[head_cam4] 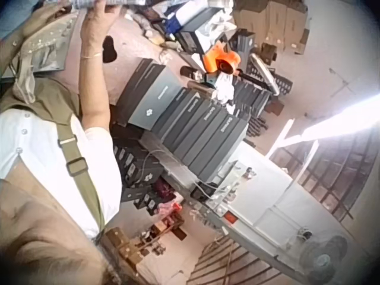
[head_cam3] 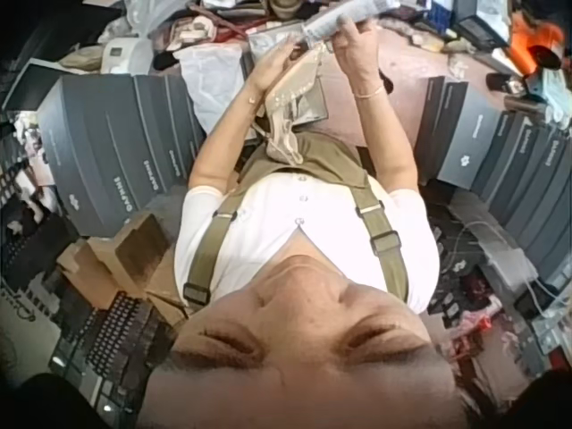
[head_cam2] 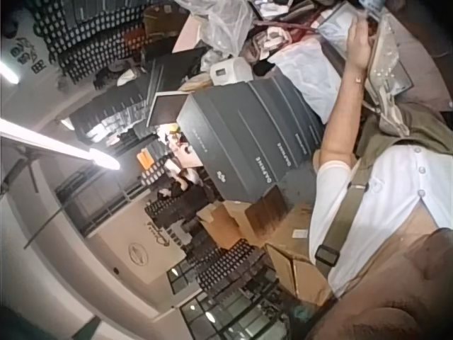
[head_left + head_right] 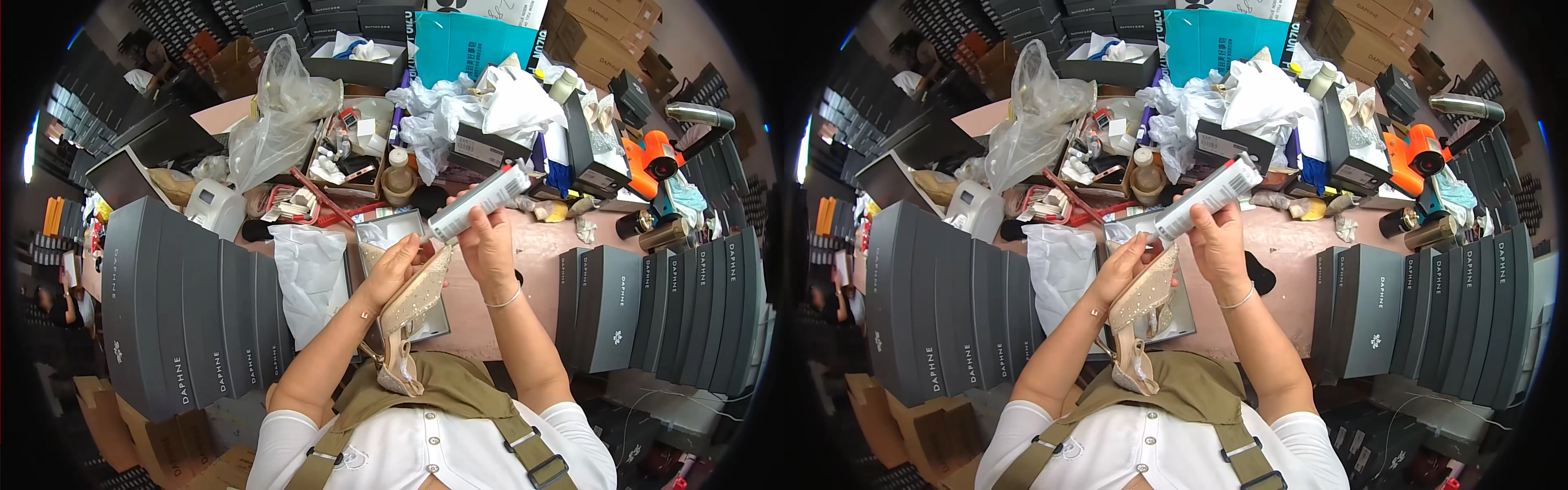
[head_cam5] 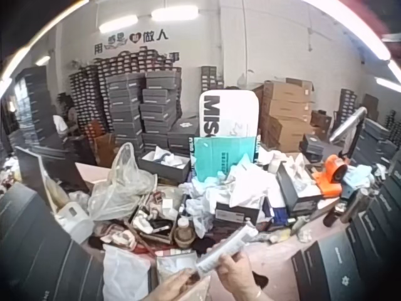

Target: Inspecting and cleaning high-heeled shoes before packing them into a box with tissue paper.

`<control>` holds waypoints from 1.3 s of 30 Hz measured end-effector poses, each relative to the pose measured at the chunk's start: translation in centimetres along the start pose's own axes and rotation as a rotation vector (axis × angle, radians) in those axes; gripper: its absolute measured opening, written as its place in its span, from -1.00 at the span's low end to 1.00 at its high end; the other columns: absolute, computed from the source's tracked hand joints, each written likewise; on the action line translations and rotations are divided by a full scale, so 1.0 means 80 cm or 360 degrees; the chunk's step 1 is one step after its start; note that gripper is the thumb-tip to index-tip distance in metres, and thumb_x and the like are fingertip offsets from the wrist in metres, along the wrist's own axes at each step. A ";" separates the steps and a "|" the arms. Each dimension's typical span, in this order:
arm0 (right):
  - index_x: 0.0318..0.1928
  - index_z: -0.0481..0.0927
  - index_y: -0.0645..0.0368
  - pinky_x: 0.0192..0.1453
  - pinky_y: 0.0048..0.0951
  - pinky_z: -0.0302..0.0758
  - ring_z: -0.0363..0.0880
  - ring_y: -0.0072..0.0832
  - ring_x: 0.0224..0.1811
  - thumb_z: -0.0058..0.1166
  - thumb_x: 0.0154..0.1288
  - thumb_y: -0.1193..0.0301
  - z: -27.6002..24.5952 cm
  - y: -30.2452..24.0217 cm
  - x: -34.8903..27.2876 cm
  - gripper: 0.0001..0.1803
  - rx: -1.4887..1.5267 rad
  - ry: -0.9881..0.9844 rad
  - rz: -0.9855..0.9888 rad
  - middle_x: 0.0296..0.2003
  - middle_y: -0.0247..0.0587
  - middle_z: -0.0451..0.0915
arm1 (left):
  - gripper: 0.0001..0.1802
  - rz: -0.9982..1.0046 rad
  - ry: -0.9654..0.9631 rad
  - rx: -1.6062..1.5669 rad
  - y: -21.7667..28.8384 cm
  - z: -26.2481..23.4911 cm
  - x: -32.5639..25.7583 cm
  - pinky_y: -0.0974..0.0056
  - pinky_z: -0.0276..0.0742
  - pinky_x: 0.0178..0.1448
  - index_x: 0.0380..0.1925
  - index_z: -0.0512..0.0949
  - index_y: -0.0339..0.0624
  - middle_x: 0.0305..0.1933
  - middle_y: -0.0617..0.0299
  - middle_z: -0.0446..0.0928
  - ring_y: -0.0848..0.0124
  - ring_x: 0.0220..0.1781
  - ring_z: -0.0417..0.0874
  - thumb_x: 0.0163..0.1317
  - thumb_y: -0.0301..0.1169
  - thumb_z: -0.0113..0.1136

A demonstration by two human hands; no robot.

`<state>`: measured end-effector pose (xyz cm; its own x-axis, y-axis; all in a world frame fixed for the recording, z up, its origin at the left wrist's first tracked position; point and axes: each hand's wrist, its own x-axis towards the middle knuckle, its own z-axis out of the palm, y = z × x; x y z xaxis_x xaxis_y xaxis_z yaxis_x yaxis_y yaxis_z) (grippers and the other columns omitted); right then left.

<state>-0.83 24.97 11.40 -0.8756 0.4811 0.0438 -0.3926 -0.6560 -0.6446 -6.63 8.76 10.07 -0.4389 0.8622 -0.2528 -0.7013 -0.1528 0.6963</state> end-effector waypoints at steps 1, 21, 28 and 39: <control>0.11 0.30 0.16 0.15 -0.17 0.47 0.49 -0.30 0.08 0.18 0.22 0.46 -0.004 0.007 -0.001 -0.52 -0.0013 -0.0018 0.0030 -0.07 -0.17 0.49 | -0.54 0.0021 0.0010 0.0021 -0.001 0.000 0.000 0.28 0.64 -0.24 -0.01 0.33 -0.23 -0.22 0.08 0.54 0.24 -0.27 0.68 0.42 -0.04 -0.21; -0.05 0.36 0.19 0.00 -0.27 0.45 0.45 -0.31 -0.08 0.42 -0.03 0.16 0.006 -0.077 -0.055 -0.36 -0.0455 -0.0051 -0.0498 -0.19 -0.21 0.41 | -0.59 0.0167 0.0124 0.0380 0.004 -0.013 -0.026 0.50 0.37 -0.21 -0.37 0.36 -0.16 -0.38 0.34 0.41 0.63 -0.35 0.39 0.44 -0.04 -0.19; -0.16 0.28 0.14 -0.26 -0.46 0.45 0.40 -0.45 -0.34 0.47 -0.20 0.02 0.027 -0.039 -0.110 -0.25 -0.1007 -0.0203 -0.0730 -0.29 -0.23 0.31 | -0.56 0.0248 0.0157 0.0484 0.016 0.005 -0.036 0.51 0.34 -0.15 -0.35 0.39 -0.20 -0.35 0.35 0.41 0.65 -0.30 0.35 0.46 -0.05 -0.23; -0.21 0.43 0.26 -0.28 -0.48 0.46 0.44 -0.40 -0.30 0.35 0.02 0.02 0.030 -0.031 -0.128 -0.40 -0.1330 -0.0242 -0.0815 -0.36 -0.17 0.43 | -0.54 0.0348 0.0139 0.0539 0.015 0.007 -0.042 0.51 0.36 -0.18 -0.35 0.42 -0.25 -0.36 0.34 0.44 0.66 -0.31 0.38 0.47 -0.08 -0.25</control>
<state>8.43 20.32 14.37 -0.7054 0.4735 0.5275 -0.4604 0.2598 -0.8488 -5.72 5.97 12.14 -0.6134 0.7806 -0.1202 -0.3680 -0.1478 0.9180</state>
